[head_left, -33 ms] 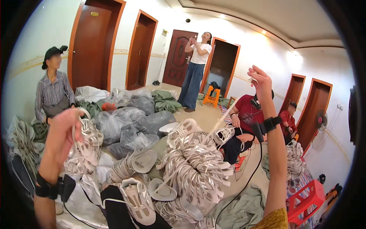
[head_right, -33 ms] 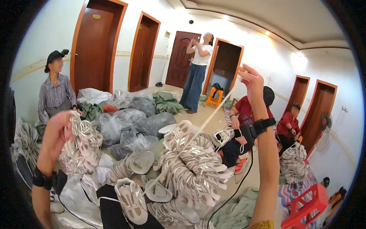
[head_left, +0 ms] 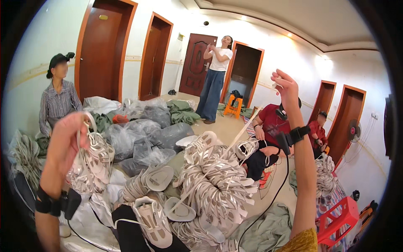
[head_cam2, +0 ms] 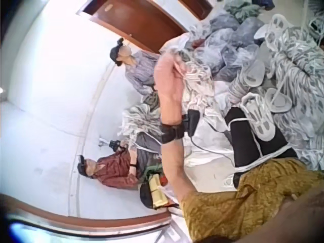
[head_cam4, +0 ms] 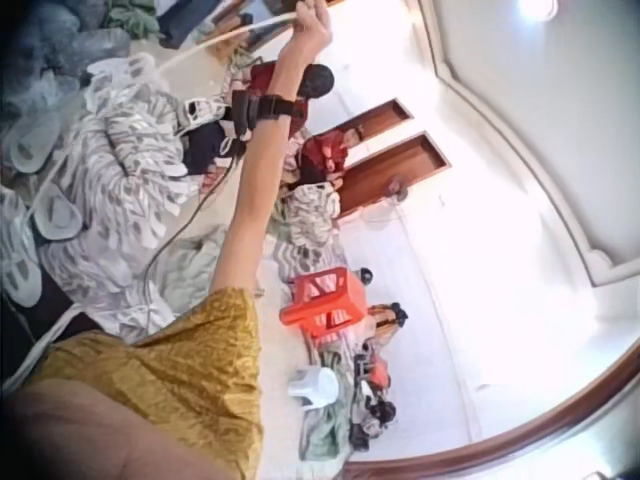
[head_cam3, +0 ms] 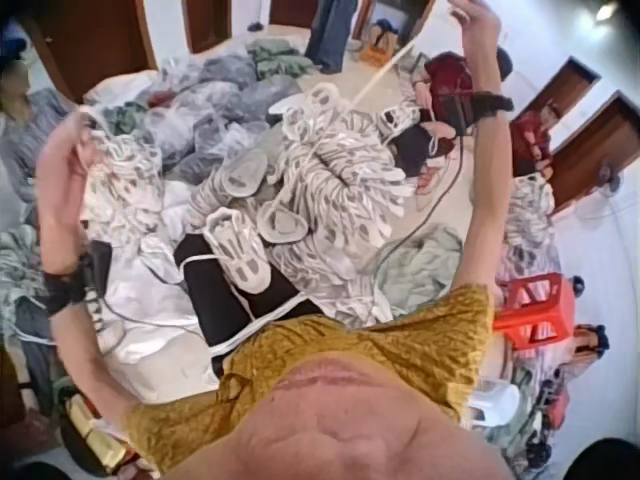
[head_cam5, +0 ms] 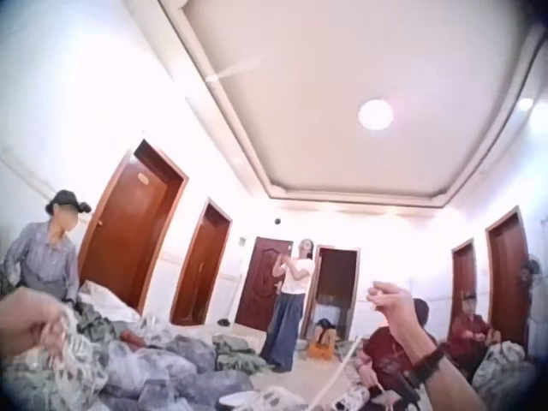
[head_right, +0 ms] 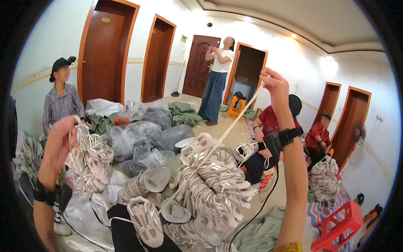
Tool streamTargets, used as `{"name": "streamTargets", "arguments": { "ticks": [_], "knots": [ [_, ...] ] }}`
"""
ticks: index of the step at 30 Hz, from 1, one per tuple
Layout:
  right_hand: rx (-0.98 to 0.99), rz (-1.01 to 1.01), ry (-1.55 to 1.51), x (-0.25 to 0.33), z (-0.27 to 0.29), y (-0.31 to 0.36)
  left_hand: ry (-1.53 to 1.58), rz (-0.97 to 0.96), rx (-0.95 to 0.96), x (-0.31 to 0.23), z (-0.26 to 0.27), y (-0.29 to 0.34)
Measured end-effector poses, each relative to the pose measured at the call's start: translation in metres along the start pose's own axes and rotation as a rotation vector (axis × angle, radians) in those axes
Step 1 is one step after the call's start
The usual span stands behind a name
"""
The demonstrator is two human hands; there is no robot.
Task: Insert and arrange laces into a new pair of sneakers.
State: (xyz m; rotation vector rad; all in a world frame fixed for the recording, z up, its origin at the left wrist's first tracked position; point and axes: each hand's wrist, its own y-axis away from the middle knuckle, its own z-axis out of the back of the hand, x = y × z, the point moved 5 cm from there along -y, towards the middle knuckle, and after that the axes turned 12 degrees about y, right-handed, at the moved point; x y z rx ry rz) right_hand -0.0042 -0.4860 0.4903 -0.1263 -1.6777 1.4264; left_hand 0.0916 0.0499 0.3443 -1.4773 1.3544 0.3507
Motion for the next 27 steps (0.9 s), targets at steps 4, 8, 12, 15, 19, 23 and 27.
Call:
{"name": "streamTargets", "arguments": {
  "ticks": [4,8,12,15,19,23,27],
  "knots": [
    [-0.003,0.076,0.070,0.036,-0.016,-0.013,-0.027,-0.077,0.007,-0.055,-0.028,-0.029],
    [0.049,0.213,0.098,0.071,-0.036,-0.025,-0.177,-0.249,0.037,-0.103,-0.047,-0.055],
    [0.038,0.432,0.278,0.115,-0.067,-0.025,-0.286,-0.416,0.055,-0.142,-0.080,-0.057],
    [0.094,0.452,0.242,0.144,-0.093,-0.023,-0.281,-0.476,0.139,-0.162,-0.097,-0.067],
    [0.132,0.487,0.123,0.178,-0.123,-0.016,-0.227,-0.470,0.193,-0.168,-0.141,-0.068],
    [0.159,0.647,0.115,0.220,-0.157,-0.002,-0.227,-0.506,0.200,-0.183,-0.170,-0.060],
    [0.183,0.714,0.112,0.252,-0.183,0.009,-0.282,-0.516,0.209,-0.194,-0.193,-0.058]
  ]
}}
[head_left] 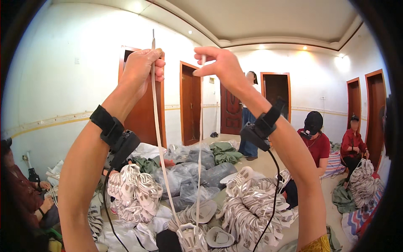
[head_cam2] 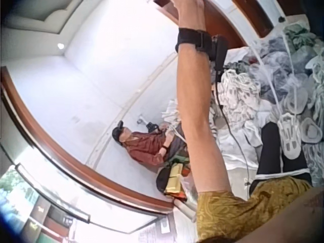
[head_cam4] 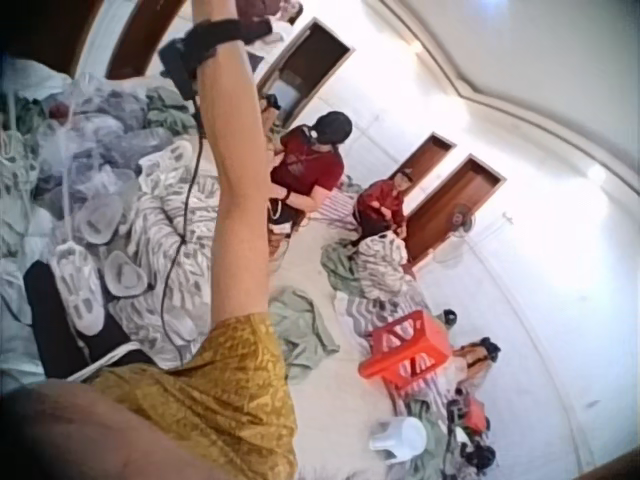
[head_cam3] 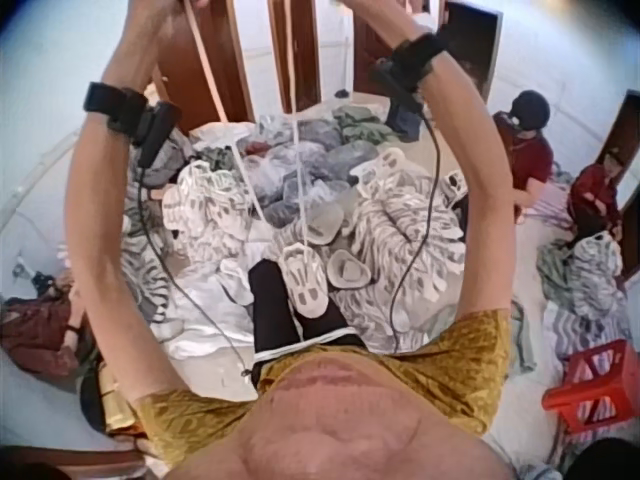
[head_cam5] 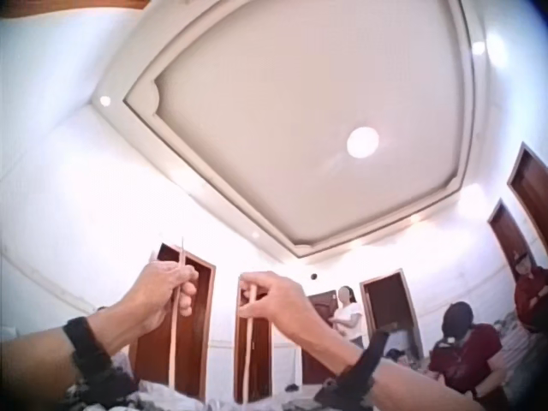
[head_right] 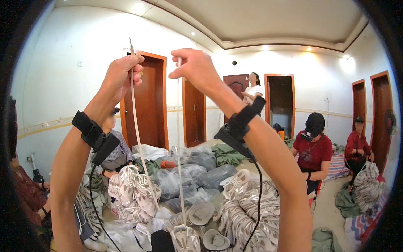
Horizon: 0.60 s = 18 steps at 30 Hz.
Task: Insert and arrange laces into a new pair of sneakers.
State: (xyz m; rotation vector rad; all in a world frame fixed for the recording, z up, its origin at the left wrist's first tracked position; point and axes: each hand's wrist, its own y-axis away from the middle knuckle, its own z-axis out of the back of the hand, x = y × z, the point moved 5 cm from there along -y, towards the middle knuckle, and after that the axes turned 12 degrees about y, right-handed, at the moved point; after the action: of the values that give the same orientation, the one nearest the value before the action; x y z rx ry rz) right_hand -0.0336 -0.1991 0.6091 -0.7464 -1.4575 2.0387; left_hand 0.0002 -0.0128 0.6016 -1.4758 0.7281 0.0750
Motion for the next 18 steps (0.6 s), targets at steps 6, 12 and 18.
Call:
{"name": "streamTargets", "arguments": {
  "ticks": [6,12,18],
  "knots": [
    [0.019,0.049,-0.100,0.044,-0.011,-0.017,-0.013,0.039,0.070,-0.011,-0.023,0.000],
    [0.030,0.114,-0.031,0.054,-0.010,-0.026,-0.113,0.046,0.096,-0.016,-0.028,-0.004],
    [0.192,0.049,-0.105,0.058,-0.006,-0.033,-0.136,0.013,0.136,-0.031,-0.037,-0.010]
  ]
}}
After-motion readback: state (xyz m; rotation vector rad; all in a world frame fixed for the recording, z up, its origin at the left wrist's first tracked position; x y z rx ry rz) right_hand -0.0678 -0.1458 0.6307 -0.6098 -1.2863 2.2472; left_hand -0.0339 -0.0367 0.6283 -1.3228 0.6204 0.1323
